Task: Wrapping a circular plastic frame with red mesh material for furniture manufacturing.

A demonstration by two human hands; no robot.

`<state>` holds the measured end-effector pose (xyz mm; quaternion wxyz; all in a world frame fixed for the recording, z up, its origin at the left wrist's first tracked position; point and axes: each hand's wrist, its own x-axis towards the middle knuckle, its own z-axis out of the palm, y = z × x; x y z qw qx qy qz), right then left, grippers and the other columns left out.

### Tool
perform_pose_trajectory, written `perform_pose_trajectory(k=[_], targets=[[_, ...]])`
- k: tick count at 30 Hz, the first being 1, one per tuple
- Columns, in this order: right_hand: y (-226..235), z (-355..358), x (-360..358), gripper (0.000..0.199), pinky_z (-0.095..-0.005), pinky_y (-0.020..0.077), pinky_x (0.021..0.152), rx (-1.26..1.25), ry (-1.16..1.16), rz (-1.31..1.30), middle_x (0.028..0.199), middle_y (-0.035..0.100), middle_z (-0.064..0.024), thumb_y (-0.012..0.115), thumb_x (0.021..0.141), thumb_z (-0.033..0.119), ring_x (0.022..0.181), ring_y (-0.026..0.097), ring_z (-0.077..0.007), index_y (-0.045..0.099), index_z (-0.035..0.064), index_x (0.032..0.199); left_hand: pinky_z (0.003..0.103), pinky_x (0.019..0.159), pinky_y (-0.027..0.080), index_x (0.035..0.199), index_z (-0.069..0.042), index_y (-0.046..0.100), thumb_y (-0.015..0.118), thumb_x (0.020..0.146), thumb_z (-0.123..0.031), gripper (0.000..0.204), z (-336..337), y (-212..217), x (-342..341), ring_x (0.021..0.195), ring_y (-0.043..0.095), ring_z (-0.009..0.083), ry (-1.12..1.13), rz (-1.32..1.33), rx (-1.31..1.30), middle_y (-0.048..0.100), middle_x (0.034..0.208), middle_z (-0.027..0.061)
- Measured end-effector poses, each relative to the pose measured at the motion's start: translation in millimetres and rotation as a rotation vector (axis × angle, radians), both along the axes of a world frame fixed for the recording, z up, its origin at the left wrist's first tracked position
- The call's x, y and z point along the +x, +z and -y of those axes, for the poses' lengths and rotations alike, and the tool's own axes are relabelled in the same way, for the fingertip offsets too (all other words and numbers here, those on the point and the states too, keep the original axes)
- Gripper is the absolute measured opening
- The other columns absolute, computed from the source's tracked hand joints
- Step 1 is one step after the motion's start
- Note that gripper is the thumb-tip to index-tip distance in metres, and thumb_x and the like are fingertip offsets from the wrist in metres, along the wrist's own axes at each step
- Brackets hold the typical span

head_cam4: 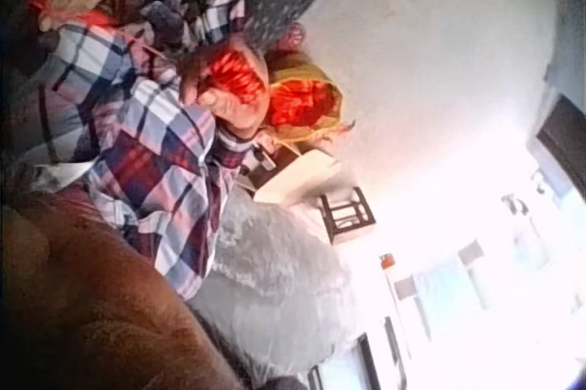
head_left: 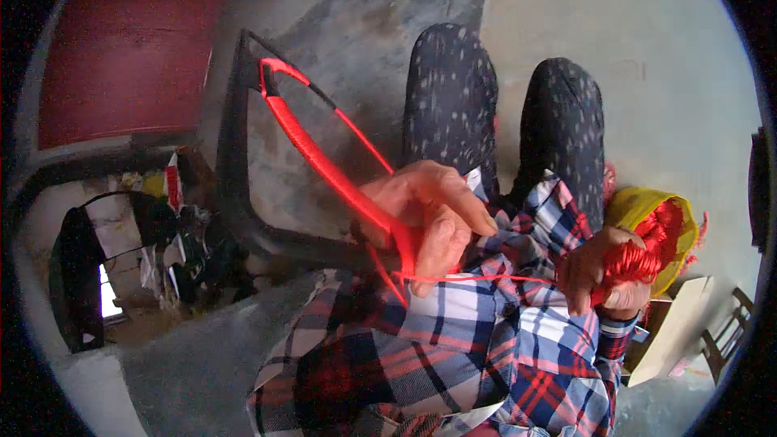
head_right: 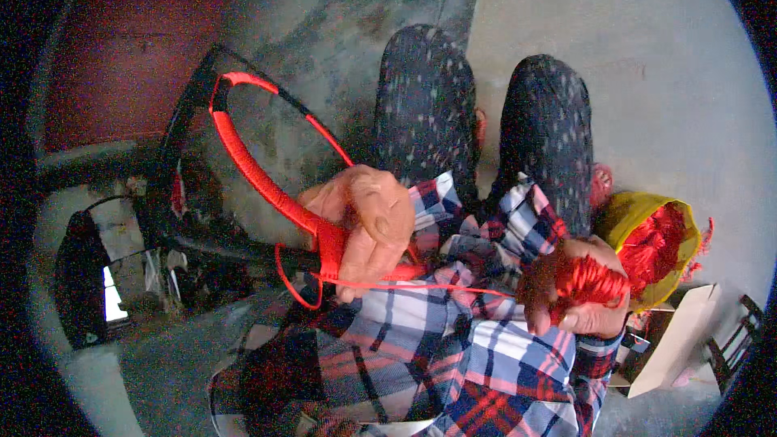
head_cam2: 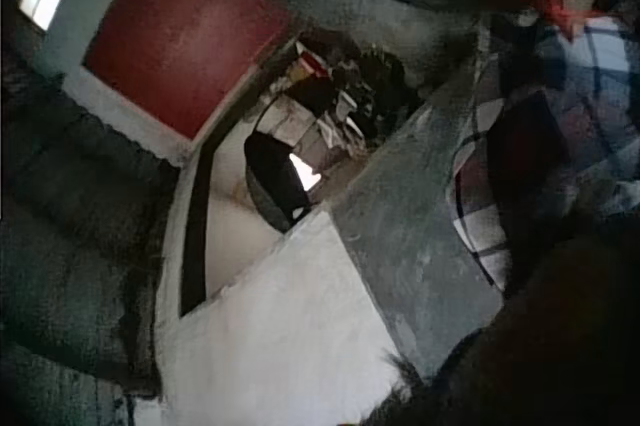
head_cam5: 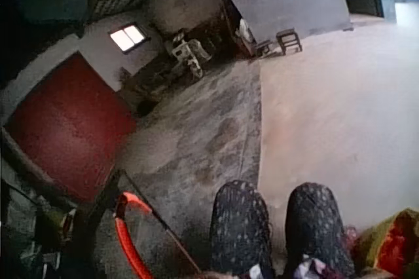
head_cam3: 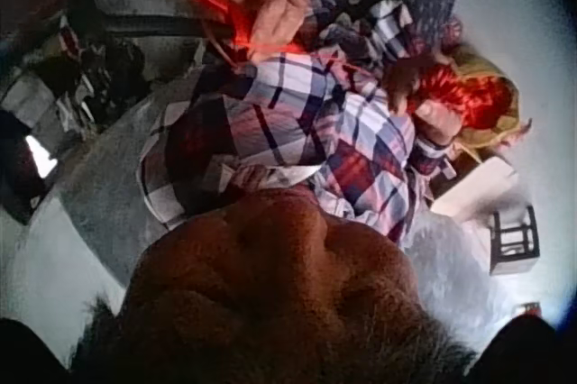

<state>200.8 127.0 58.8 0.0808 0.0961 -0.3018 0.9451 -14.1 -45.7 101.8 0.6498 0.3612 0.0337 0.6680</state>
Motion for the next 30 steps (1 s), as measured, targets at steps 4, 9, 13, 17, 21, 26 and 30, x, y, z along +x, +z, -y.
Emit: perform_pose_trajectory(k=[4, 9, 13, 17, 21, 26, 30], targets=[[-7.5, -0.9, -2.8, 0.029, -0.0332, 0.0496, 0.054, 0.094, 0.055, -0.075, 0.065, 0.063, -0.0115, 0.071, 0.078, 0.023, 0.055, 0.061, -0.0233, 0.053, 0.0003, 0.079, 0.039, 0.048, 0.049, 0.129, 0.009, 0.037, 0.06, 0.086, -0.034, 0.066, -5.5, -0.3, 1.2, 0.056, 0.062, 0.0323, -0.014, -0.007, 0.048, 0.065, 0.074, 0.0226], [-3.9, -5.9, 11.2, 0.034, -0.0332, 0.0488, 0.053, 0.172, -0.083, 0.053, 0.064, 0.062, -0.0105, 0.071, 0.079, 0.03, 0.054, 0.06, -0.022, 0.053, 0.0012, 0.079, 0.039, 0.049, 0.049, 0.131, 0.006, 0.036, 0.062, 0.085, -0.032, 0.066, -15.5, -6.7, -1.5, 0.057, 0.062, 0.0327, 0.007, 0.014, 0.053, 0.065, 0.076, 0.0221], [-7.7, -12.0, 24.9, 0.038, -0.0336, 0.0389, 0.042, -0.009, -0.338, 0.222, 0.047, 0.048, -0.0048, 0.045, 0.091, 0.045, 0.036, 0.046, -0.0192, 0.048, 0.009, 0.102, 0.04, 0.049, 0.049, 0.133, 0.005, 0.036, 0.063, 0.084, -0.031, 0.066, -29.3, -20.3, -7.1, 0.058, 0.062, 0.0329, 0.035, 0.076, 0.033, 0.065, 0.078, 0.0218], [-35.3, -47.4, 1.0, 0.018, -0.0265, 0.035, 0.041, 0.047, -0.73, 0.638, 0.051, 0.042, 0.0, 0.055, 0.085, 0.021, 0.038, 0.039, -0.0116, 0.044, 0.0068, 0.088, 0.043, 0.058, 0.054, 0.129, -0.003, 0.045, 0.062, 0.071, -0.019, 0.063, -40.1, -41.3, -14.7, 0.067, 0.063, 0.038, 0.338, 0.059, -0.686, 0.063, 0.09, 0.0201], [-37.2, -36.3, -10.2, 0.017, -0.0238, 0.0369, 0.044, 0.143, -0.587, 0.653, 0.055, 0.047, -0.0005, 0.059, 0.085, 0.02, 0.043, 0.044, -0.0109, 0.048, 0.0074, 0.083, 0.043, 0.07, 0.055, 0.122, 0.005, 0.048, 0.052, 0.072, -0.02, 0.056, -57.7, -76.3, -8.0, 0.073, 0.065, 0.0364, 0.218, 0.049, -0.9, 0.063, 0.088, 0.0257], [-31.6, -23.6, -22.8, 0.017, -0.0253, 0.0387, 0.046, 0.131, -0.508, 0.716, 0.057, 0.048, -0.0008, 0.061, 0.084, 0.019, 0.045, 0.046, -0.0114, 0.048, 0.008, 0.084, 0.043, 0.071, 0.055, 0.116, 0.007, 0.052, 0.046, 0.076, -0.023, 0.05, -62.1, -74.9, -9.8, 0.077, 0.065, 0.0375, 0.209, 0.06, -0.965, 0.063, 0.089, 0.0284], [-31.0, -26.9, -25.6, 0.018, -0.0251, 0.0379, 0.046, 0.13, -0.5, 0.7, 0.058, 0.048, -0.0003, 0.062, 0.085, 0.021, 0.047, 0.047, -0.0108, 0.05, 0.0078, 0.084, 0.044, 0.071, 0.055, 0.114, 0.006, 0.052, 0.046, 0.08, -0.025, 0.046, -60.8, -82.0, -9.9, 0.078, 0.065, 0.0379, 0.22, 0.107, -0.98, 0.063, 0.089, 0.0284]])
